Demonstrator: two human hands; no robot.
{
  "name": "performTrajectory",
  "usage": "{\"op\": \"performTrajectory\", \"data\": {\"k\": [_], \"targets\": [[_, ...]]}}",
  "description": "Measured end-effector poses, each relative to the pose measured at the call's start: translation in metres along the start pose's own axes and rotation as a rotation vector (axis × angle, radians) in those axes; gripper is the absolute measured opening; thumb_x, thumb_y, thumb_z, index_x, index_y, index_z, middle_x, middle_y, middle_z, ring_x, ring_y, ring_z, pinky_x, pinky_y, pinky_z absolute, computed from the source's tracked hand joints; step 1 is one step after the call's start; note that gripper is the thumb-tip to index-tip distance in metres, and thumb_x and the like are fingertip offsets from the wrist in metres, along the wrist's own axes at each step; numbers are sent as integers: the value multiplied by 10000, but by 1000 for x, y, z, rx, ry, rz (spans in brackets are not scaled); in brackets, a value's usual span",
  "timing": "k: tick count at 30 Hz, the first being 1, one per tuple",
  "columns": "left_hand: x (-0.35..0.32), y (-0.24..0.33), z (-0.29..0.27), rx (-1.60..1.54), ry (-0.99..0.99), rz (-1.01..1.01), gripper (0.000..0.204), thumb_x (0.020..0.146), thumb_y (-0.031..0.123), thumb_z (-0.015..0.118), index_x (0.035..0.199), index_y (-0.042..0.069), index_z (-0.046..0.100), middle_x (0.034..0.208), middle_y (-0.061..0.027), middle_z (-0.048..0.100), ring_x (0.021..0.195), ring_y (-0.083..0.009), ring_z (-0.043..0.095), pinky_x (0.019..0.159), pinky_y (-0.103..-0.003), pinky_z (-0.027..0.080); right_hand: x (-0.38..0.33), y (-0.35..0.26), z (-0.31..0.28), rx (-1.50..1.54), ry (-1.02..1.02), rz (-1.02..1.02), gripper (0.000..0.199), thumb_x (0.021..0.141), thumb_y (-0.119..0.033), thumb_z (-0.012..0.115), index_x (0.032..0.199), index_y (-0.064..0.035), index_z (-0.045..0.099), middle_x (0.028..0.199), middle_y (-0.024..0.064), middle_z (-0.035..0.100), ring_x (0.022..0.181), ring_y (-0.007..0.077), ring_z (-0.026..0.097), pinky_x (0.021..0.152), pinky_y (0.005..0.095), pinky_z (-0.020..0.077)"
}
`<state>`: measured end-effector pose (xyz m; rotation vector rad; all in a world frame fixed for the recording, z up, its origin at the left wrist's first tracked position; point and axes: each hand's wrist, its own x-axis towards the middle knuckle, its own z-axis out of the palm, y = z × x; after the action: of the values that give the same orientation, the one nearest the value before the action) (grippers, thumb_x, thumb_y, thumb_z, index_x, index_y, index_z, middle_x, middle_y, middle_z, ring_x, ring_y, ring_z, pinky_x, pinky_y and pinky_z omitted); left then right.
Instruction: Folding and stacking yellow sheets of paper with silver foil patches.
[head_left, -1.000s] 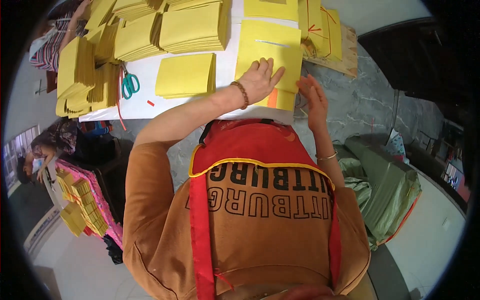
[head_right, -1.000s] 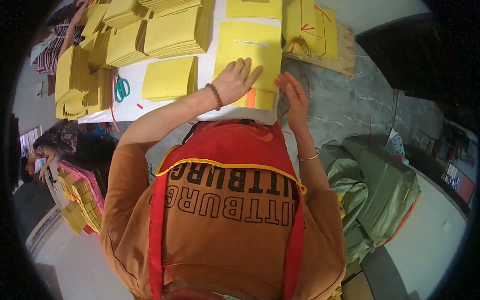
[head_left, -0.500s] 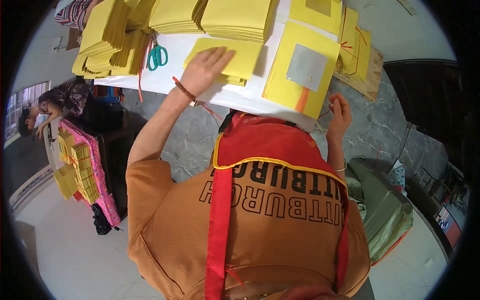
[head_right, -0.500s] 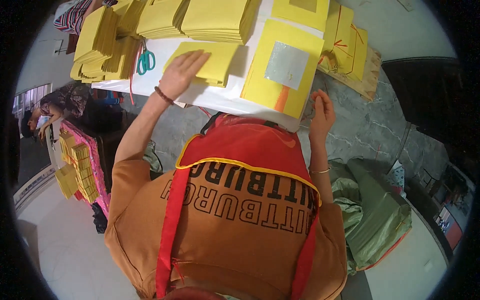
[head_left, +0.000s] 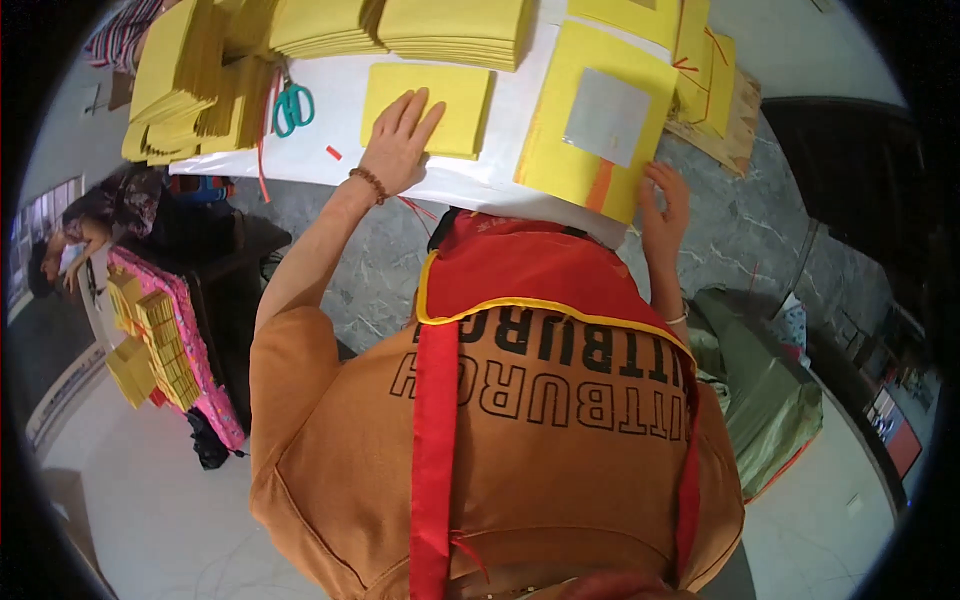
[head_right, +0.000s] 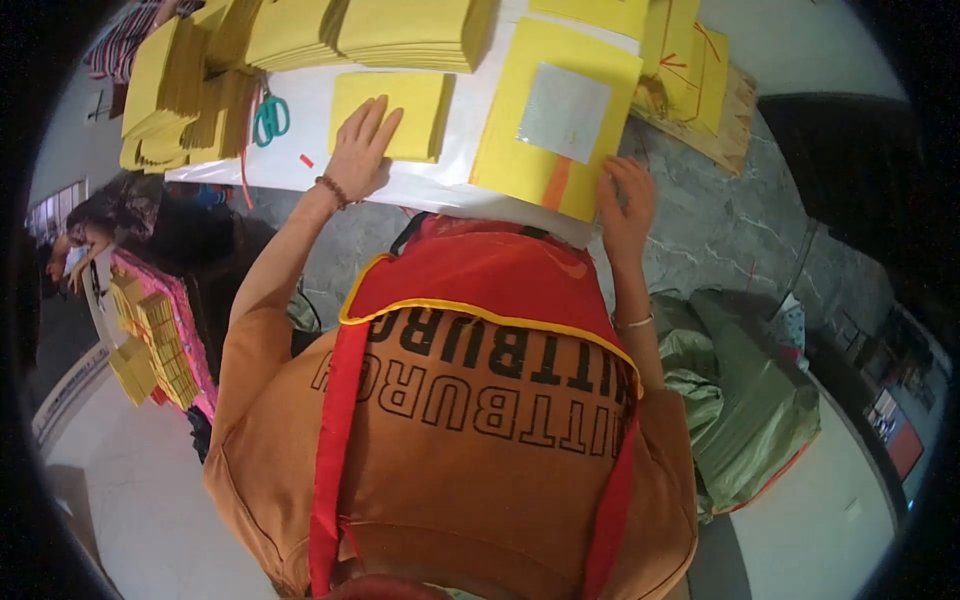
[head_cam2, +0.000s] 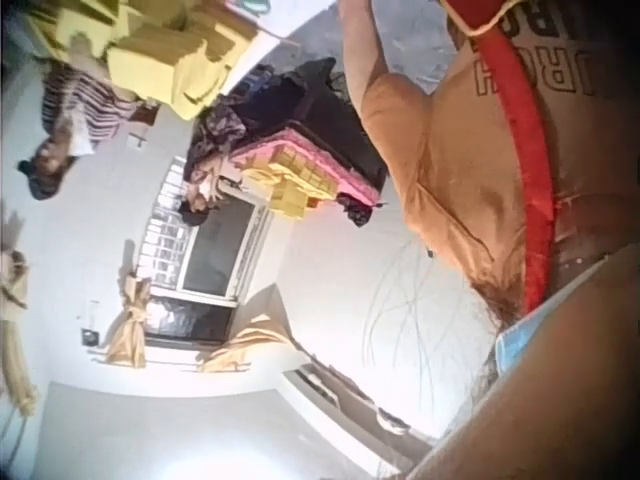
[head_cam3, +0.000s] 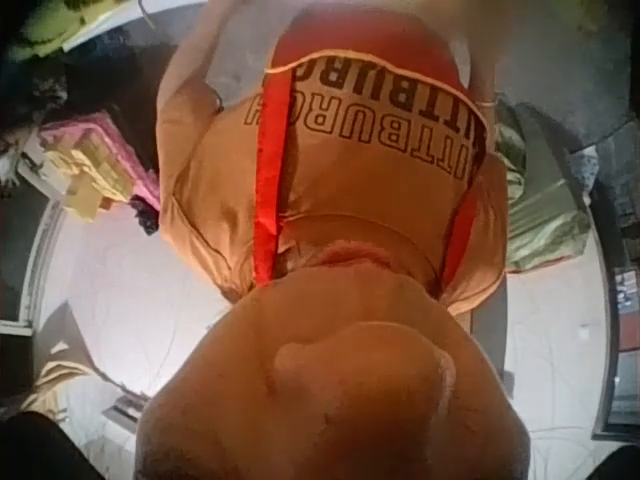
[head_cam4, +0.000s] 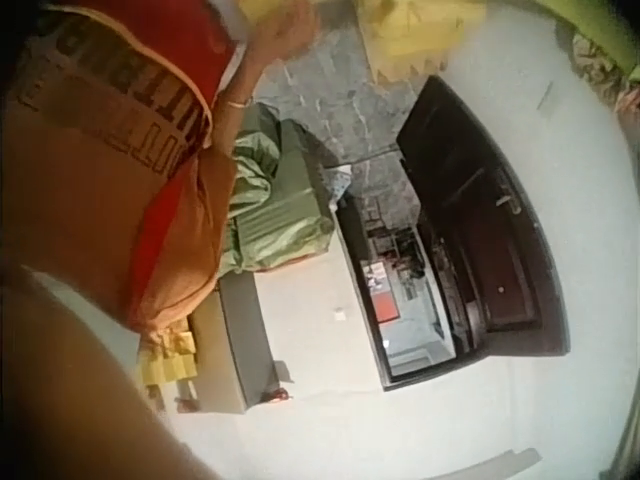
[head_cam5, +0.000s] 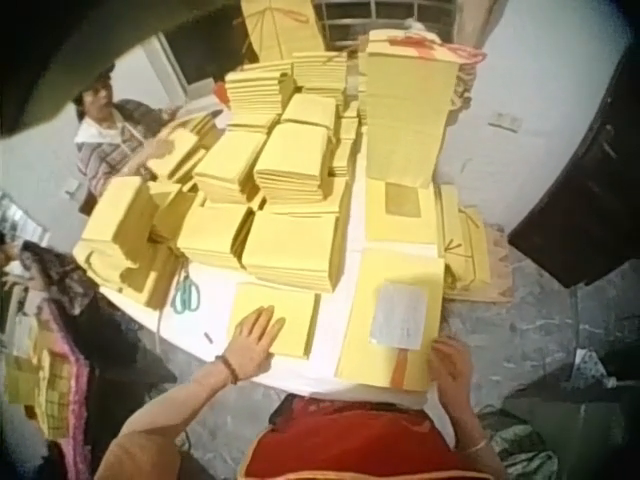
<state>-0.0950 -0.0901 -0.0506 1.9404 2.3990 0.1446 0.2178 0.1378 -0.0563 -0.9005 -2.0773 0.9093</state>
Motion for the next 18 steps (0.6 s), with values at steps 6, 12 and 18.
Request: {"op": "performTrajectory", "data": {"k": [6,12,18], "targets": [[9,2,-43,-113,-116,54,849,642,96,639,1408,99,275,1430,-199,262,1298,-376,269,1072,-456,246,-1,-2,6,50,-188,50,209,787,-105,645,990,-56,664,1113,101,581,1071,262,523,942,357,386],[60,92,-35,-402,86,430,545,747,219,665,1251,94,499,1259,-108,492,1183,-280,419,967,-411,347,-2,-2,6,51,-177,34,206,796,-126,635,986,-58,671,1131,91,573,1065,254,529,928,344,400],[76,117,-21,-322,69,564,432,734,272,680,1117,100,585,1087,-63,541,1038,-231,469,864,-374,377,-2,7,7,120,-189,45,208,801,-147,636,982,-53,674,1128,94,572,1070,237,529,915,335,410]]}}
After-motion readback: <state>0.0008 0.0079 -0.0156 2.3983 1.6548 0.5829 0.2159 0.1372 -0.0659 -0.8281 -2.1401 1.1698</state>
